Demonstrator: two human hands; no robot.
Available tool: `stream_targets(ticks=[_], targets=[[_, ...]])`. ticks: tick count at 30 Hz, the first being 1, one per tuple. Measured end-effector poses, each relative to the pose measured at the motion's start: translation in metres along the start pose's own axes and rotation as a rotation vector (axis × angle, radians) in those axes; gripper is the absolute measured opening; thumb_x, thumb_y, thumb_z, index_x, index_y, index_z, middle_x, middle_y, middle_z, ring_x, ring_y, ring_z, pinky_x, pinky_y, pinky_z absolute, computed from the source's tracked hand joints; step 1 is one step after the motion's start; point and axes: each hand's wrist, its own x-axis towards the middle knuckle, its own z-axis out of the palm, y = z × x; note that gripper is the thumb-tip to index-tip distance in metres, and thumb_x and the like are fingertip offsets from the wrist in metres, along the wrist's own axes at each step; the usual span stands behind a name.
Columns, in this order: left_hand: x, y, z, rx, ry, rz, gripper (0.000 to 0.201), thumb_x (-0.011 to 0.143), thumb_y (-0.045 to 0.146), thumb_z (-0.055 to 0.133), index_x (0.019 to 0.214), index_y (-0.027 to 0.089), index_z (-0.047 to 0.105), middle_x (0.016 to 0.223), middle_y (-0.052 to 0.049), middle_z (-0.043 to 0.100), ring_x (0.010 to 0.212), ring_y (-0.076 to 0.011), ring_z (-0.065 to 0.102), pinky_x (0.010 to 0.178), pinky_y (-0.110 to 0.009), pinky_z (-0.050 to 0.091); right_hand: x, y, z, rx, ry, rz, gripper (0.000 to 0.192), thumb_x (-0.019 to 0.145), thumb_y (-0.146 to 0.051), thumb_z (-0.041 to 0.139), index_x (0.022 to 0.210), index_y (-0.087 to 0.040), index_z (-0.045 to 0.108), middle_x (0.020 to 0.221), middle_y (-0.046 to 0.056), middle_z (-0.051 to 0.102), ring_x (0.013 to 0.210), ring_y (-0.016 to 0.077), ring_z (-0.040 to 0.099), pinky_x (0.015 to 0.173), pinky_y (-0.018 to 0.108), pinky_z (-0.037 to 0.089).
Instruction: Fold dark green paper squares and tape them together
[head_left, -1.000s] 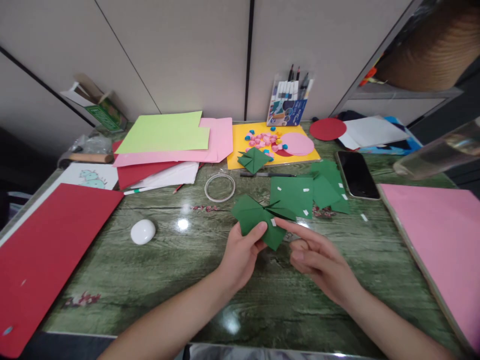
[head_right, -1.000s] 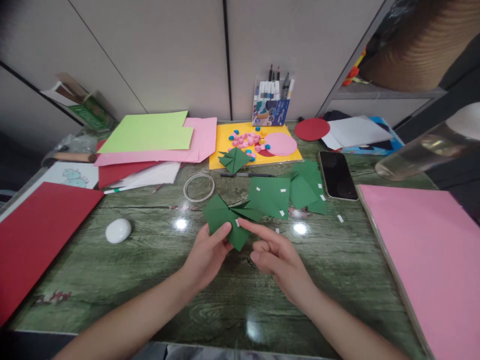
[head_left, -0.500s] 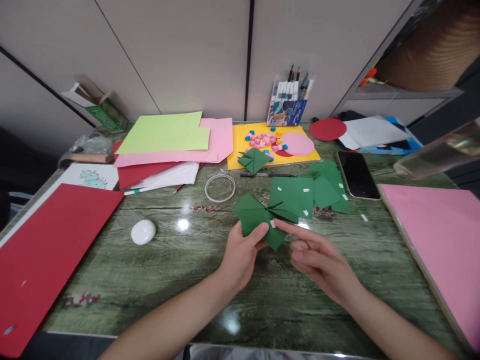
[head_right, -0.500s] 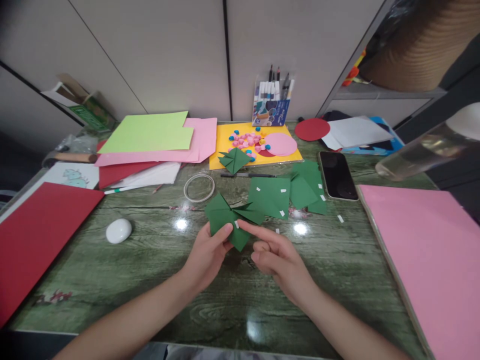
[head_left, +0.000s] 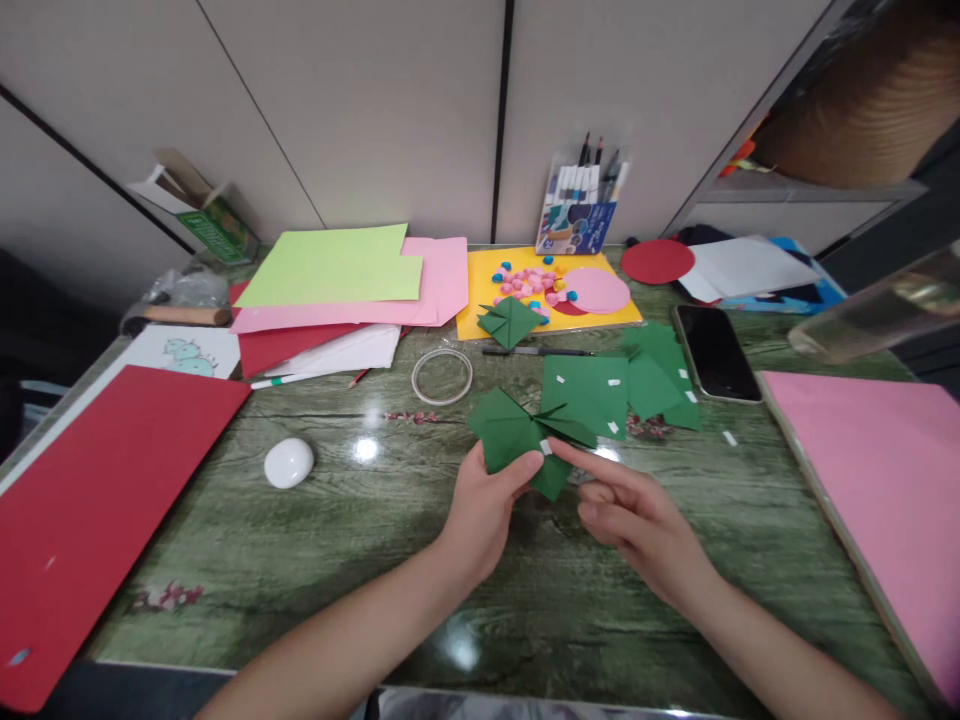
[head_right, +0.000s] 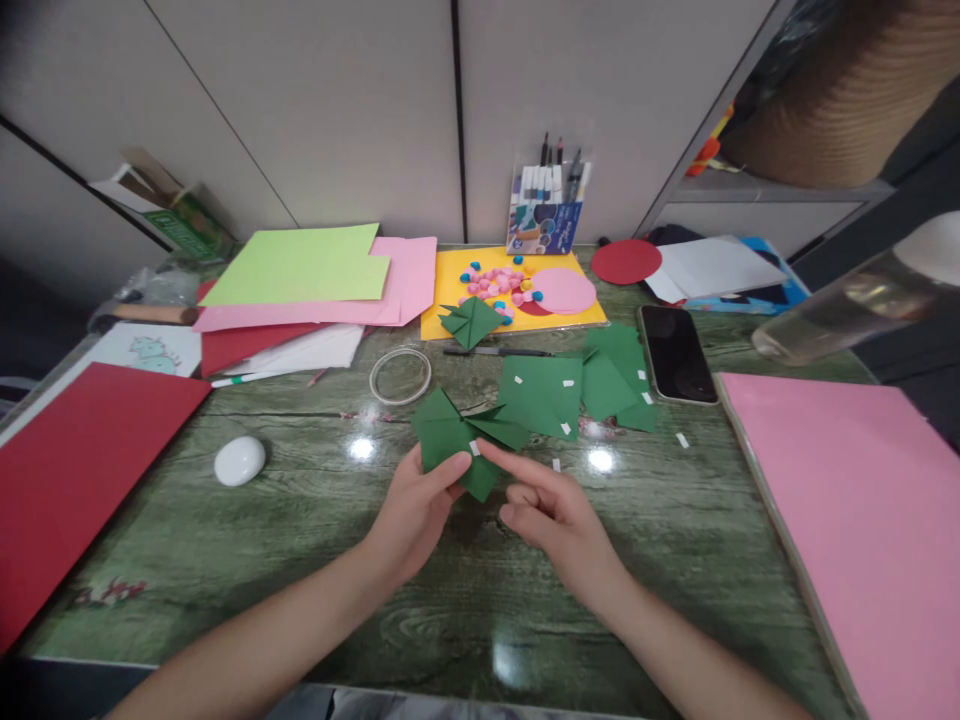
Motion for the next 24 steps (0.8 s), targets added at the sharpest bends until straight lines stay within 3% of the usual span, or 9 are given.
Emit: stream_targets(ticks=[14, 24], targets=[[-0.001, -0.001, 0.000, 0.010, -0.012, 0.034, 0.025, 0.070, 0.018, 0.070, 0.092, 0.014, 0.060, 0.094, -0.005, 0.066, 0.085, -0.0147, 0.059, 0.081, -0.029, 0.044, 0.002, -0.001, 0.003, -0.057, -0.014, -0.013, 0.049, 0.082, -0.023, 0.052, 0.130, -0.030, 0.047, 0.059, -0.007, 0.014, 0.051, 0.0081, 0.016, 0.047, 0.024, 0.013], [0.000, -0.002, 0.000, 0.053, 0.058, 0.090, 0.032, 0.065, 0.018, 0.073, 0.094, 0.015, 0.060, 0.090, -0.004, 0.066, 0.083, -0.0149, 0.059, 0.081, -0.029, 0.045, -0.001, 0.002, 0.012, -0.605, 0.021, -0.213, 0.059, 0.085, -0.012, 0.040, 0.139, -0.031, 0.029, 0.058, -0.008, 0.018, 0.050, 0.0076, 0.021, 0.048, 0.020, 0.020]])
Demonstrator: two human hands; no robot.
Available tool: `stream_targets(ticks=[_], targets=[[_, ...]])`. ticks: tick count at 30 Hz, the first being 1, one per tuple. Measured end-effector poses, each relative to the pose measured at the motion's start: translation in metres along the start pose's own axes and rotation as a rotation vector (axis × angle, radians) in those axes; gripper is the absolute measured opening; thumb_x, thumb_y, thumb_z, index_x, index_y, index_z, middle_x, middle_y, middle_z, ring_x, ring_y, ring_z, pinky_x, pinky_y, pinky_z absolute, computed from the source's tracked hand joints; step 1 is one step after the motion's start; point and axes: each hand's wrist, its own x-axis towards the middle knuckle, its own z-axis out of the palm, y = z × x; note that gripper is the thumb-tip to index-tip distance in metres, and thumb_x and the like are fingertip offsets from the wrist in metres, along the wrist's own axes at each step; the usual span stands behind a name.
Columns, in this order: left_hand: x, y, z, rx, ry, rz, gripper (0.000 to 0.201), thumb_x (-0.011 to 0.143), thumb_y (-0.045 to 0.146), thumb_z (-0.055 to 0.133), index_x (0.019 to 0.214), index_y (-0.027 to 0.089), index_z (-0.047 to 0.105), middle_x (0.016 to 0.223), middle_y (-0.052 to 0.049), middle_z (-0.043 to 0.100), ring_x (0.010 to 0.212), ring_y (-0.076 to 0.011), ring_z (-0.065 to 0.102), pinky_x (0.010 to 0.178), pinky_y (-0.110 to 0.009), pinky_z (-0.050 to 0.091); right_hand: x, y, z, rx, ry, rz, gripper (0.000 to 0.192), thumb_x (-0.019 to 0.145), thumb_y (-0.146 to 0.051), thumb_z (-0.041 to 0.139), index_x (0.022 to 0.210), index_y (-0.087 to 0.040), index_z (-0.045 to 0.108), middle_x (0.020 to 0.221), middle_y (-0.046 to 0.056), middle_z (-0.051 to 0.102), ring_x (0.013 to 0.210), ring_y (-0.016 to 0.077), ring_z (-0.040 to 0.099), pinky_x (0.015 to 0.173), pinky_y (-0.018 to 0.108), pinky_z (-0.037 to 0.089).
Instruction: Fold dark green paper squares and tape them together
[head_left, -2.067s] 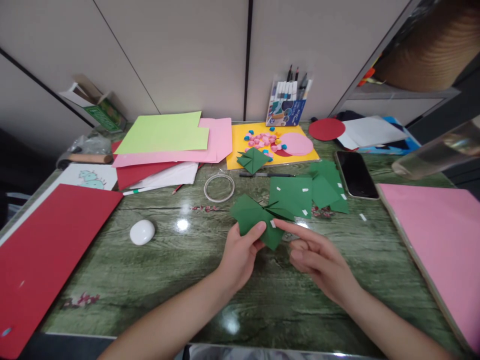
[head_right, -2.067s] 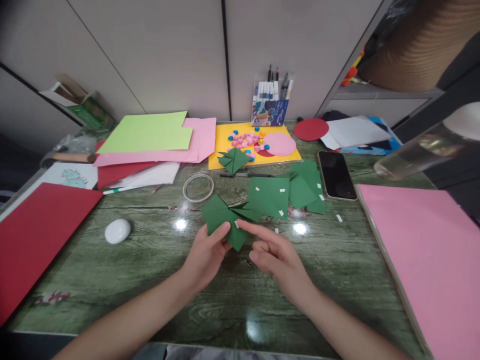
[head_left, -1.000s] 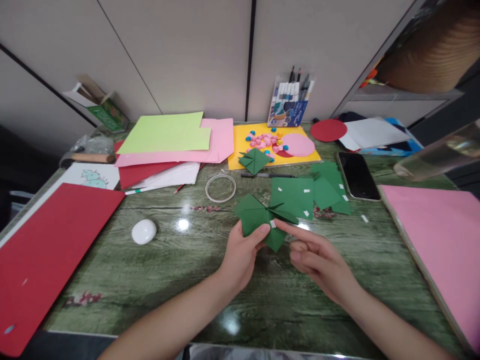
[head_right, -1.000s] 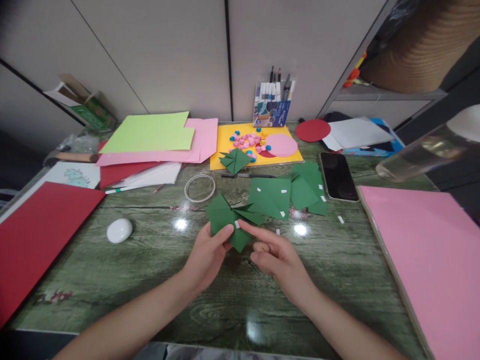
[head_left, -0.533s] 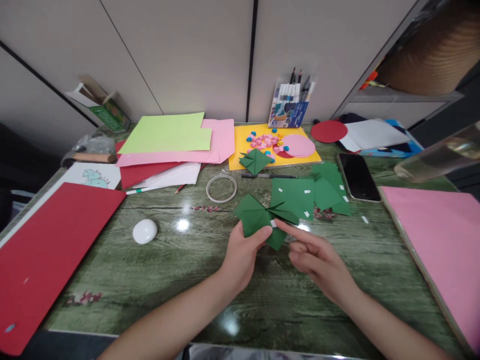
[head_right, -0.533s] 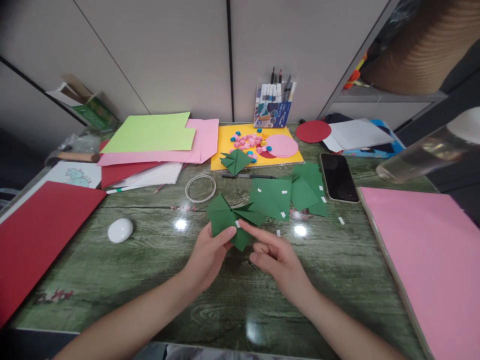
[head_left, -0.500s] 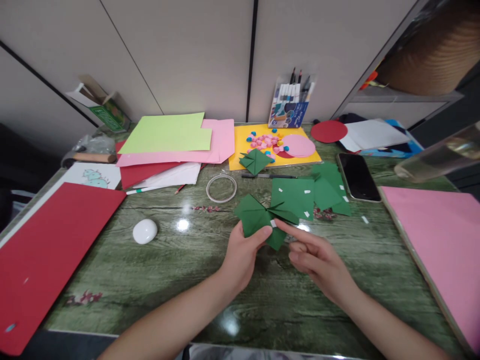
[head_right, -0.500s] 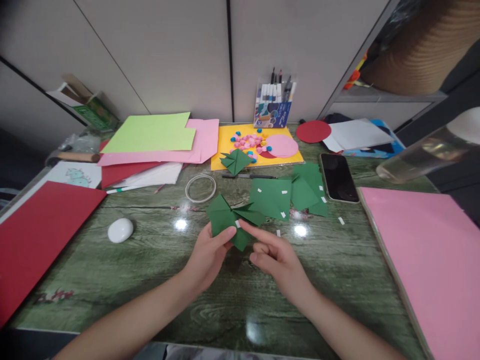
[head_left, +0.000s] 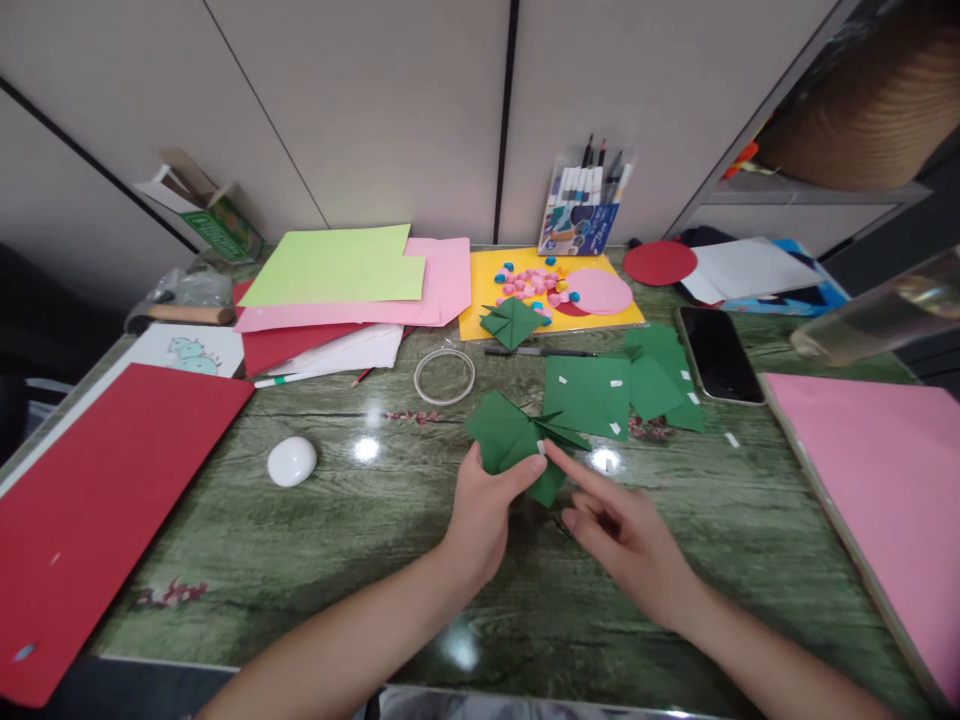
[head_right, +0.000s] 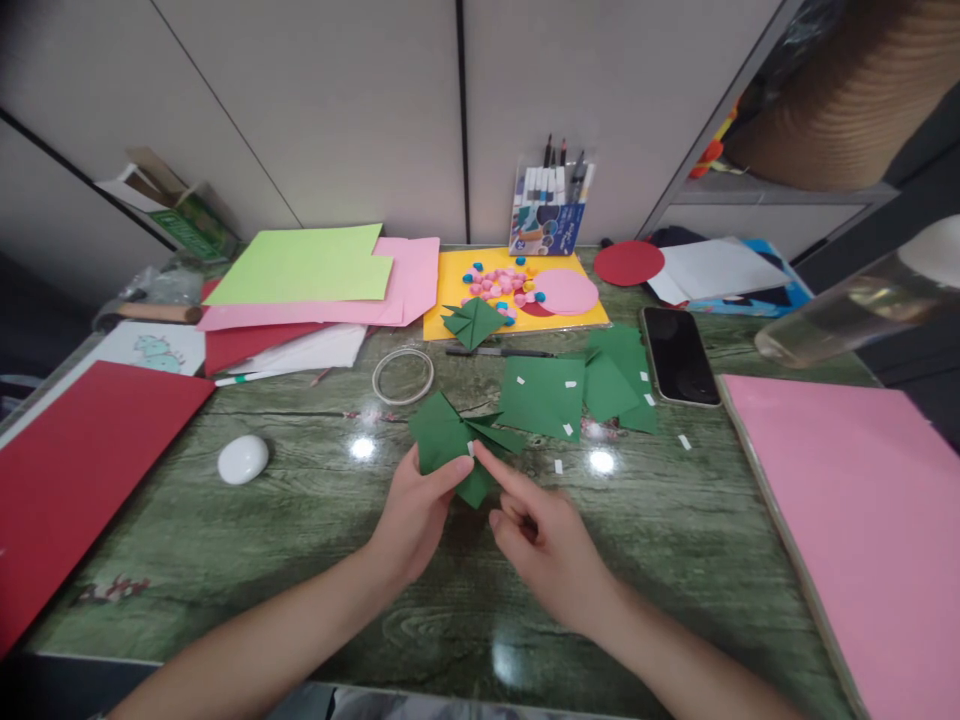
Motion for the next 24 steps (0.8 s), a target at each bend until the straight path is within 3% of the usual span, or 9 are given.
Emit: stream_targets(ticks=[6, 14, 24], targets=[[-0.002, -0.002, 0.000, 0.028, 0.026, 0.045, 0.029, 0.067, 0.018, 0.071, 0.093, 0.014, 0.060, 0.091, -0.005, 0.066, 0.084, -0.0159, 0.060, 0.083, -0.031, 0.045, -0.003, 0.004, 0.006, -0.267, 0.028, -0.126, 0.059, 0.085, -0.011, 0.038, 0.141, -0.024, 0.024, 0.054, -0.009, 0.022, 0.045, 0.0072, 0.026, 0.045, 0.018, 0.026], [-0.003, -0.003, 0.000, 0.051, 0.066, 0.065, 0.031, 0.067, 0.016, 0.070, 0.096, 0.016, 0.058, 0.095, -0.005, 0.066, 0.085, -0.0152, 0.059, 0.083, -0.030, 0.045, 0.001, 0.016, 0.009, -0.881, 0.231, -0.407, 0.058, 0.085, -0.013, 0.043, 0.141, -0.021, 0.026, 0.057, -0.006, 0.054, 0.048, 0.0104, 0.049, 0.055, 0.026, 0.035], [-0.001, -0.003, -0.001, 0.068, 0.043, 0.049, 0.030, 0.067, 0.016, 0.070, 0.095, 0.016, 0.058, 0.093, -0.004, 0.066, 0.083, -0.0146, 0.059, 0.082, -0.029, 0.045, 0.004, 0.013, -0.002, -1.083, 0.329, -0.497, 0.056, 0.081, -0.015, 0.051, 0.135, -0.024, 0.041, 0.055, -0.005, 0.056, 0.050, 0.0110, 0.050, 0.060, 0.028, 0.034]])
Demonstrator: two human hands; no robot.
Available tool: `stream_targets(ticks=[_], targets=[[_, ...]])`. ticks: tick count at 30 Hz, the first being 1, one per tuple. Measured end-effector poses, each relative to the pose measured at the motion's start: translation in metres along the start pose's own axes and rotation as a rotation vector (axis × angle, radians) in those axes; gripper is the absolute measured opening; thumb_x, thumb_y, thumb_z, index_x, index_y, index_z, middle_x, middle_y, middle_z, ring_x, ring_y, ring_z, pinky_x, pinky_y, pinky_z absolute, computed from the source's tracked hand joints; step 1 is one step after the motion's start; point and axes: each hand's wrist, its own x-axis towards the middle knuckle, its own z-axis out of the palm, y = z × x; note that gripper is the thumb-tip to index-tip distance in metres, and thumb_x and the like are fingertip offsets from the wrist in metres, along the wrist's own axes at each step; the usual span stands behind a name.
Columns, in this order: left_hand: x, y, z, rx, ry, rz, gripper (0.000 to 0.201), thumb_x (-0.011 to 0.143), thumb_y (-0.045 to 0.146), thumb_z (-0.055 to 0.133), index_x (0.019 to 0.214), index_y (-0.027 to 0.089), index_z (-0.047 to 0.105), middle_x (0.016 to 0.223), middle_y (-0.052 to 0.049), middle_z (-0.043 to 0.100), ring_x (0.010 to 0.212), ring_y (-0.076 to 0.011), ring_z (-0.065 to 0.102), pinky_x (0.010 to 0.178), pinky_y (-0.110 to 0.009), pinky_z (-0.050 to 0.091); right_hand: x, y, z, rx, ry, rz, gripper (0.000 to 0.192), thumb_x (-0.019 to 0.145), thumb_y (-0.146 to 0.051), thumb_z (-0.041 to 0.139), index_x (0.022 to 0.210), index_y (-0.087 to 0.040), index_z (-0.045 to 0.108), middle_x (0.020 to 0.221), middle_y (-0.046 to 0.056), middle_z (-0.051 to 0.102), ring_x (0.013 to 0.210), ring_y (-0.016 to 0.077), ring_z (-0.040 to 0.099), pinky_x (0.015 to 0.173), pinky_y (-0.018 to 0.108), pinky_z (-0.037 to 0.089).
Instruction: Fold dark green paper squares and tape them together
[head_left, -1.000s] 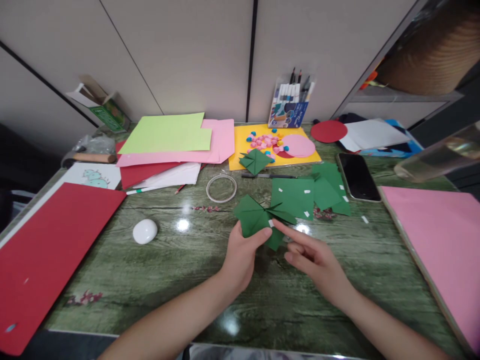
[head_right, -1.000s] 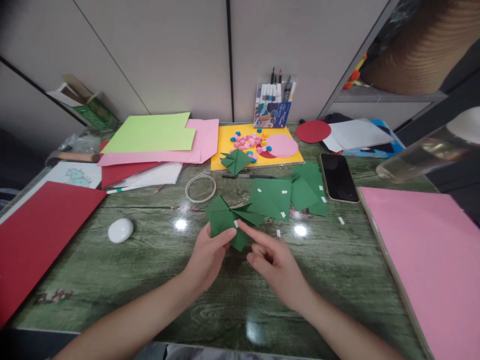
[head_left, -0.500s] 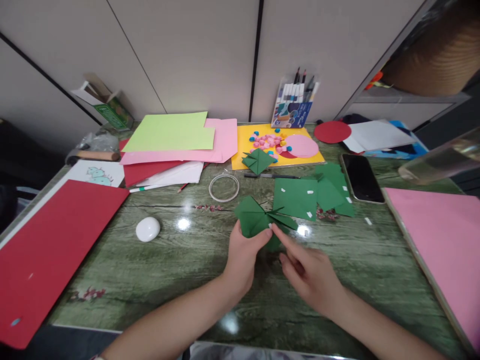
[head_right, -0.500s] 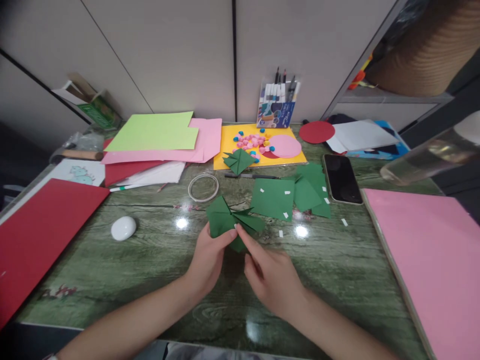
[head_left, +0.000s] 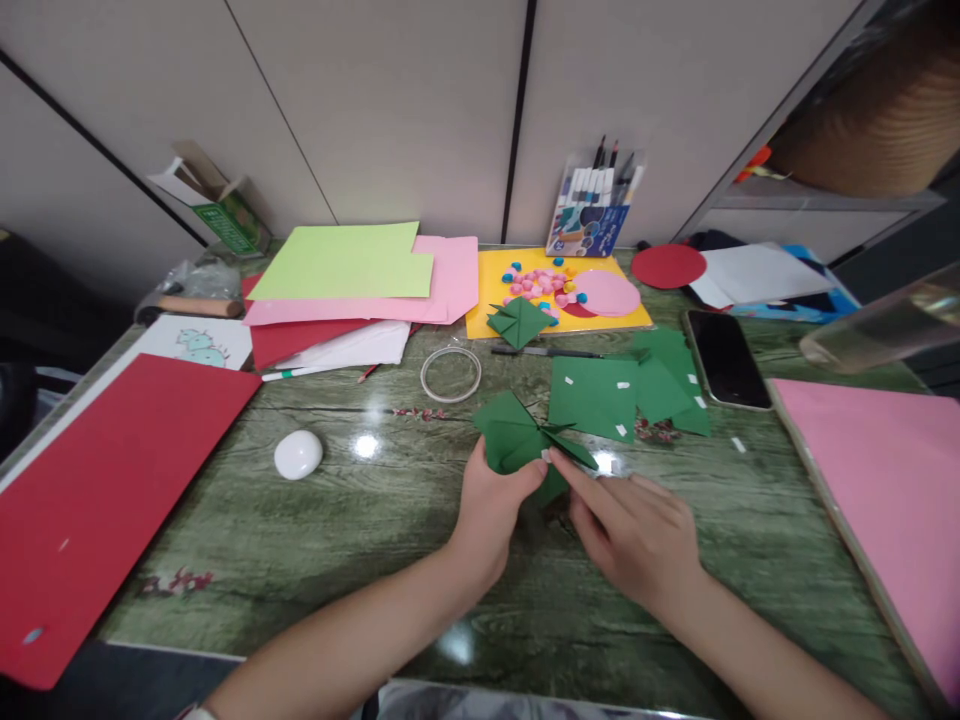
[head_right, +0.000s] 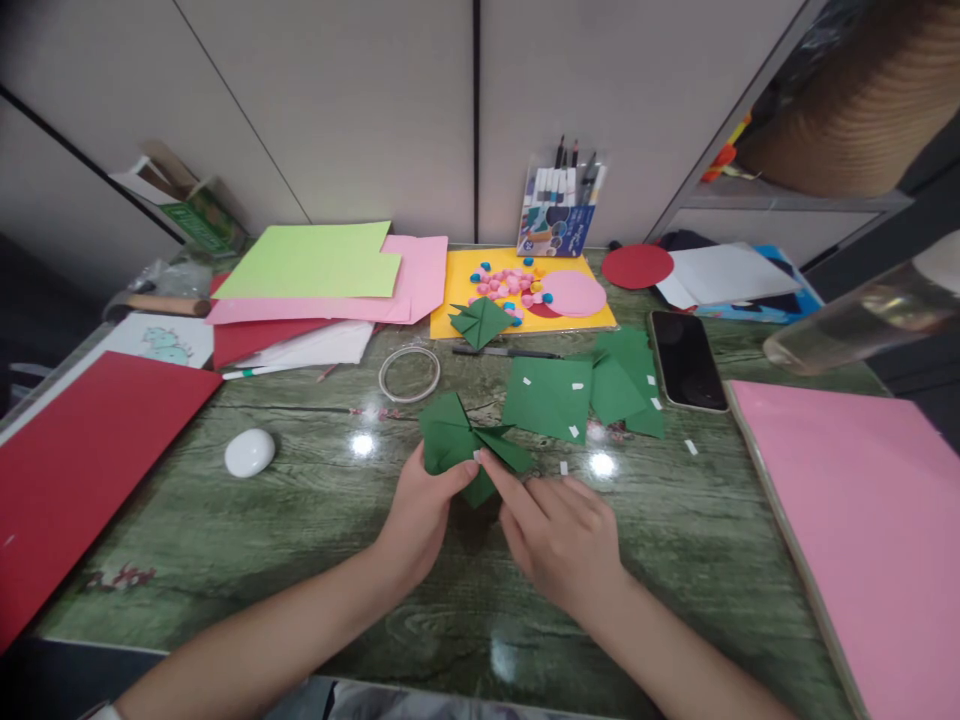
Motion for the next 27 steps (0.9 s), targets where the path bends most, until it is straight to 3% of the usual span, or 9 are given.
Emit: stream_targets(ticks=[4, 7, 11, 14, 16, 18, 22, 27], targets=[[0.001, -0.001, -0.001, -0.011, 0.003, -0.038, 0.030, 0.066, 0.015, 0.070, 0.094, 0.016, 0.059, 0.089, -0.003, 0.066, 0.080, -0.0153, 0.059, 0.079, -0.030, 0.045, -0.002, 0.003, -0.001, 0.037, 0.018, 0.031, 0.053, 0.079, -0.014, 0.053, 0.131, -0.023, 0.046, 0.058, -0.004, 0.059, 0.051, 0.0116, 0.051, 0.060, 0.028, 0.034], [0.003, 0.002, 0.000, -0.054, -0.016, -0.086, 0.033, 0.065, 0.016, 0.071, 0.096, 0.016, 0.059, 0.092, -0.005, 0.067, 0.084, -0.0168, 0.060, 0.082, -0.031, 0.044, -0.001, 0.003, -0.003, 0.236, 0.042, 0.150, 0.036, 0.081, -0.015, 0.052, 0.116, -0.023, 0.056, 0.057, -0.004, 0.057, 0.050, 0.0104, 0.050, 0.058, 0.026, 0.036], [0.003, 0.004, 0.000, -0.130, -0.072, -0.180, 0.030, 0.065, 0.017, 0.073, 0.093, 0.015, 0.063, 0.094, -0.006, 0.067, 0.087, -0.0160, 0.059, 0.082, -0.029, 0.044, 0.004, 0.004, -0.002, 0.615, -0.042, 0.493, 0.009, 0.084, -0.027, 0.052, 0.091, -0.022, 0.055, 0.052, -0.006, 0.044, 0.048, 0.0095, 0.044, 0.052, 0.023, 0.035], [0.003, 0.003, -0.001, -0.172, -0.120, -0.241, 0.026, 0.065, 0.019, 0.074, 0.089, 0.014, 0.066, 0.093, -0.006, 0.068, 0.085, -0.0153, 0.059, 0.081, -0.028, 0.044, 0.011, 0.005, 0.002, 1.000, -0.106, 0.752, 0.019, 0.081, -0.037, 0.056, 0.080, -0.022, 0.045, 0.056, -0.007, 0.043, 0.051, 0.0093, 0.043, 0.050, 0.022, 0.036], [0.003, 0.002, -0.001, -0.184, -0.139, -0.262, 0.025, 0.064, 0.019, 0.074, 0.088, 0.014, 0.067, 0.092, -0.006, 0.068, 0.084, -0.0158, 0.060, 0.081, -0.029, 0.044, 0.014, 0.005, 0.005, 1.254, -0.124, 0.848, 0.026, 0.076, -0.041, 0.062, 0.081, -0.022, 0.044, 0.063, -0.006, 0.048, 0.053, 0.0090, 0.045, 0.050, 0.022, 0.038], [0.002, 0.001, -0.002, -0.180, -0.152, -0.279, 0.024, 0.063, 0.020, 0.075, 0.086, 0.015, 0.068, 0.090, -0.006, 0.069, 0.083, -0.0161, 0.060, 0.082, -0.030, 0.044, 0.017, 0.004, 0.006, 1.441, -0.133, 0.922, 0.032, 0.071, -0.040, 0.068, 0.090, -0.021, 0.050, 0.074, -0.002, 0.057, 0.062, 0.0106, 0.052, 0.057, 0.022, 0.043], [0.002, -0.002, -0.002, -0.096, -0.214, -0.294, 0.022, 0.065, 0.024, 0.074, 0.084, 0.014, 0.070, 0.088, -0.007, 0.070, 0.082, -0.0173, 0.061, 0.083, -0.032, 0.043, 0.016, 0.002, 0.006, 1.672, -0.122, 1.034, 0.040, 0.067, -0.033, 0.072, 0.102, -0.021, 0.058, 0.102, 0.006, 0.065, 0.094, 0.0185, 0.059, 0.084, 0.031, 0.045], [0.002, -0.004, -0.004, 0.006, -0.276, -0.268, 0.027, 0.065, 0.027, 0.074, 0.089, 0.014, 0.071, 0.095, -0.009, 0.071, 0.090, -0.0217, 0.062, 0.087, -0.035, 0.041, 0.011, 0.006, 0.008, 1.855, -0.166, 1.047, 0.029, 0.071, -0.027, 0.070, 0.099, -0.022, 0.065, 0.106, 0.004, 0.067, 0.103, 0.0206, 0.058, 0.097, 0.037, 0.039]])
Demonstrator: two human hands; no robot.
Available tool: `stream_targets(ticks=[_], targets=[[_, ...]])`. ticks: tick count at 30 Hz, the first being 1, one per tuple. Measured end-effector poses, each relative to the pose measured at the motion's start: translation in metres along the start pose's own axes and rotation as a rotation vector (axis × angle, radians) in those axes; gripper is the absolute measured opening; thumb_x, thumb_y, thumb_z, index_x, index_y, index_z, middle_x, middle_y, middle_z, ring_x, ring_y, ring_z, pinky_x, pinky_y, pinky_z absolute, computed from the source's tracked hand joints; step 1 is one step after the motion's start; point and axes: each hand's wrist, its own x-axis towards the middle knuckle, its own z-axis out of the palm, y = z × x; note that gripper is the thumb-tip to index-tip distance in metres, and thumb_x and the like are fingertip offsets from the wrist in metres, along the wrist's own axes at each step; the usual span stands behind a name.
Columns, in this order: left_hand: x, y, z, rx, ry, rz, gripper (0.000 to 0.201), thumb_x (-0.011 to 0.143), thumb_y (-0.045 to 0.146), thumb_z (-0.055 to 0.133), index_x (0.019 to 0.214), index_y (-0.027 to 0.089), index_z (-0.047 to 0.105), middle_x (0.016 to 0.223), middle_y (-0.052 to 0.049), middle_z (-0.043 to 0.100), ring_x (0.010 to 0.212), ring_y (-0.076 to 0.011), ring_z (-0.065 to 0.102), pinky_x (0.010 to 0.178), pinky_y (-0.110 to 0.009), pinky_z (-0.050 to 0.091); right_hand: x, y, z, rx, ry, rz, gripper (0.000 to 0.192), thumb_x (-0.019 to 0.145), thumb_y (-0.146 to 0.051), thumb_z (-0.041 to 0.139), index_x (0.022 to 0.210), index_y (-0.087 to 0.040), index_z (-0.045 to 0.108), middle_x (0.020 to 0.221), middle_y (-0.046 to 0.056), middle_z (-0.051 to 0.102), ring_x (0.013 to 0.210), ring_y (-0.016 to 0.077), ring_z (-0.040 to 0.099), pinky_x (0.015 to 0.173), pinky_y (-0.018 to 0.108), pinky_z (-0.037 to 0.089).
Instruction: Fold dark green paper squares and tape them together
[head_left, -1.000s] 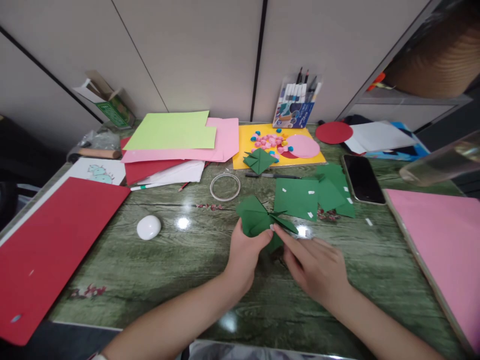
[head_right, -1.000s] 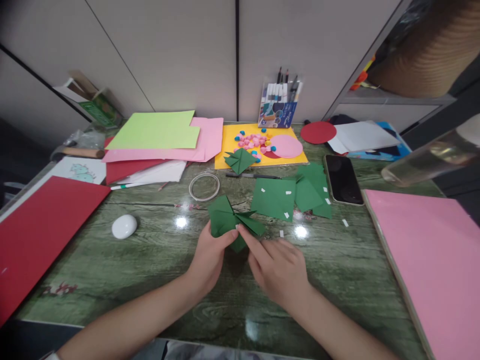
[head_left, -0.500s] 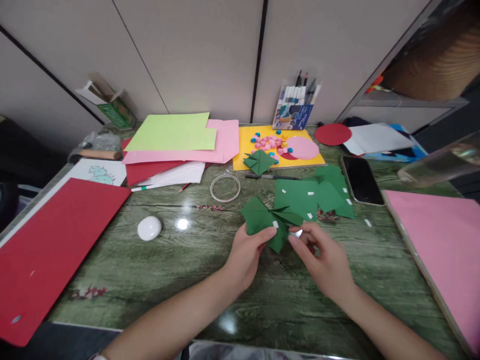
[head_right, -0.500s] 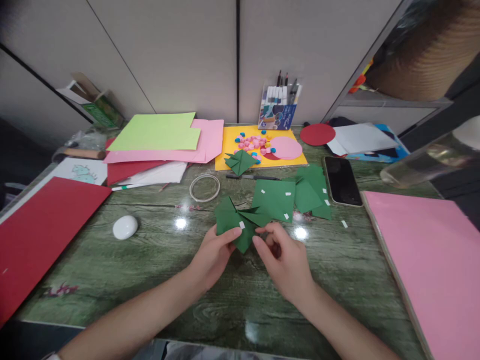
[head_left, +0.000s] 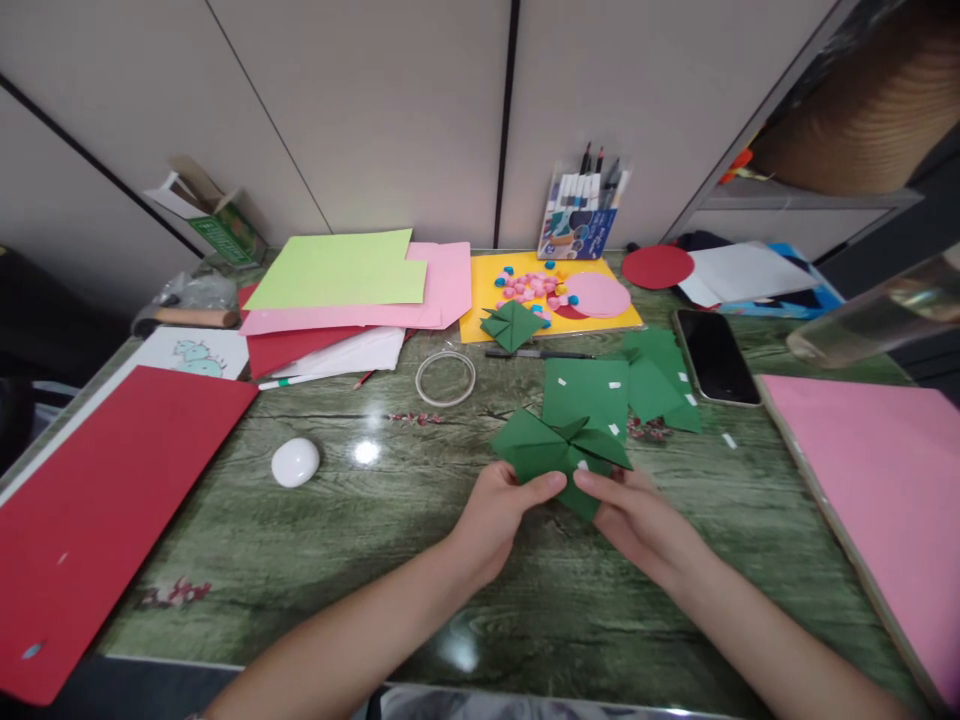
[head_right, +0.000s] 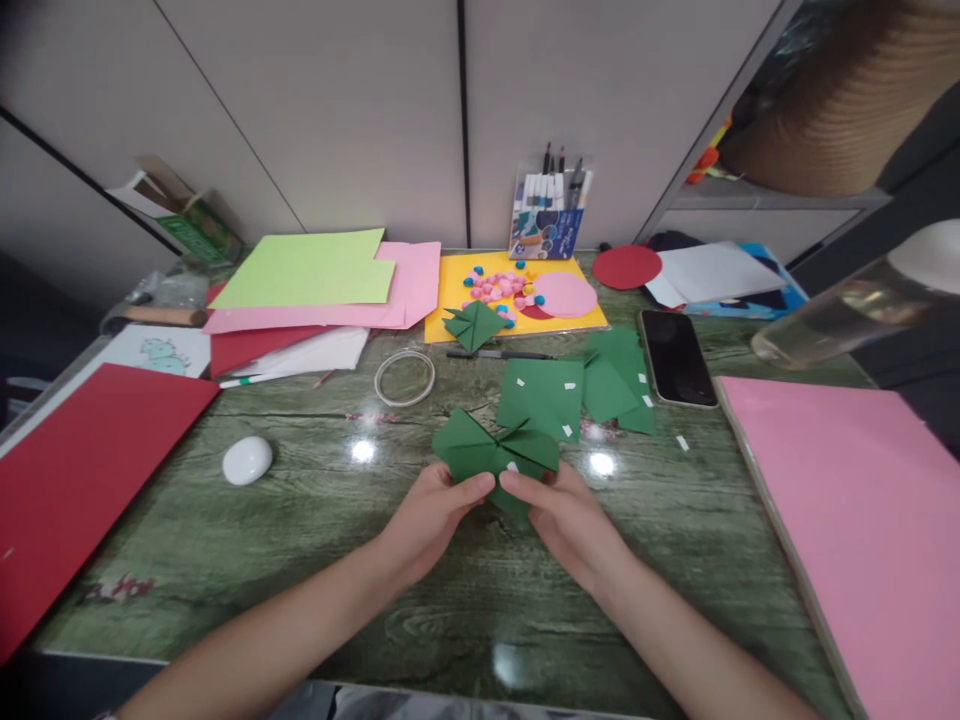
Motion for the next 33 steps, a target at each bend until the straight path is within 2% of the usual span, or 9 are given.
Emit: stream_targets(ticks=[4, 7, 11, 16, 20, 26, 33], targets=[[0.001, -0.001, 0.000, 0.013, -0.006, 0.001, 0.029, 0.065, 0.029, 0.074, 0.090, 0.013, 0.072, 0.096, -0.010, 0.071, 0.092, -0.0232, 0.062, 0.091, -0.036, 0.040, 0.002, 0.000, 0.001, 0.071, 0.027, 0.020, 0.024, 0.070, -0.026, 0.071, 0.094, -0.021, 0.068, 0.103, 0.004, 0.069, 0.102, 0.0208, 0.060, 0.097, 0.037, 0.039], [0.001, -0.003, 0.000, 0.014, -0.030, 0.007, 0.030, 0.066, 0.028, 0.074, 0.091, 0.013, 0.071, 0.095, -0.010, 0.071, 0.093, -0.0228, 0.062, 0.093, -0.037, 0.039, 0.002, -0.002, 0.004, 0.140, 0.077, 0.030, 0.029, 0.068, -0.025, 0.072, 0.096, -0.021, 0.068, 0.103, 0.005, 0.069, 0.100, 0.0217, 0.062, 0.094, 0.037, 0.042], [0.001, -0.006, 0.000, 0.006, -0.037, -0.025, 0.027, 0.068, 0.027, 0.072, 0.091, 0.013, 0.071, 0.093, -0.009, 0.071, 0.087, -0.0199, 0.062, 0.088, -0.034, 0.041, 0.000, -0.003, 0.007, 0.196, 0.123, 0.042, 0.031, 0.066, -0.024, 0.073, 0.097, -0.021, 0.068, 0.099, 0.005, 0.070, 0.096, 0.0226, 0.063, 0.088, 0.037, 0.046], [0.002, -0.007, 0.000, -0.015, -0.031, -0.057, 0.024, 0.068, 0.028, 0.072, 0.086, 0.013, 0.072, 0.088, -0.009, 0.071, 0.081, -0.0180, 0.062, 0.085, -0.032, 0.042, -0.001, -0.003, 0.009, 0.253, 0.152, 0.058, 0.025, 0.066, -0.025, 0.073, 0.090, -0.021, 0.069, 0.095, 0.004, 0.071, 0.093, 0.0215, 0.064, 0.085, 0.035, 0.048], [0.004, -0.005, 0.001, -0.019, -0.020, -0.033, 0.027, 0.067, 0.028, 0.072, 0.089, 0.013, 0.072, 0.090, -0.010, 0.071, 0.088, -0.0206, 0.062, 0.089, -0.034, 0.041, -0.002, -0.003, 0.010, 0.250, 0.171, 0.083, 0.018, 0.068, -0.029, 0.071, 0.084, -0.020, 0.069, 0.094, 0.004, 0.071, 0.094, 0.0212, 0.063, 0.085, 0.035, 0.048], [0.001, -0.003, 0.003, 0.042, -0.049, -0.002, 0.030, 0.069, 0.027, 0.071, 0.095, 0.013, 0.071, 0.097, -0.010, 0.071, 0.096, -0.0234, 0.061, 0.094, -0.037, 0.038, -0.004, -0.003, 0.008, 0.192, 0.107, 0.053, 0.025, 0.069, -0.029, 0.071, 0.093, -0.023, 0.068, 0.100, 0.003, 0.070, 0.096, 0.0208, 0.063, 0.087, 0.035, 0.047], [0.000, -0.006, 0.002, 0.023, -0.066, 0.001, 0.027, 0.071, 0.026, 0.069, 0.095, 0.013, 0.071, 0.097, -0.010, 0.070, 0.095, -0.0221, 0.061, 0.096, -0.037, 0.037, -0.002, -0.002, 0.006, 0.240, 0.156, 0.069, 0.031, 0.066, -0.025, 0.074, 0.096, -0.023, 0.067, 0.098, 0.003, 0.070, 0.092, 0.0203, 0.064, 0.083, 0.034, 0.049]])
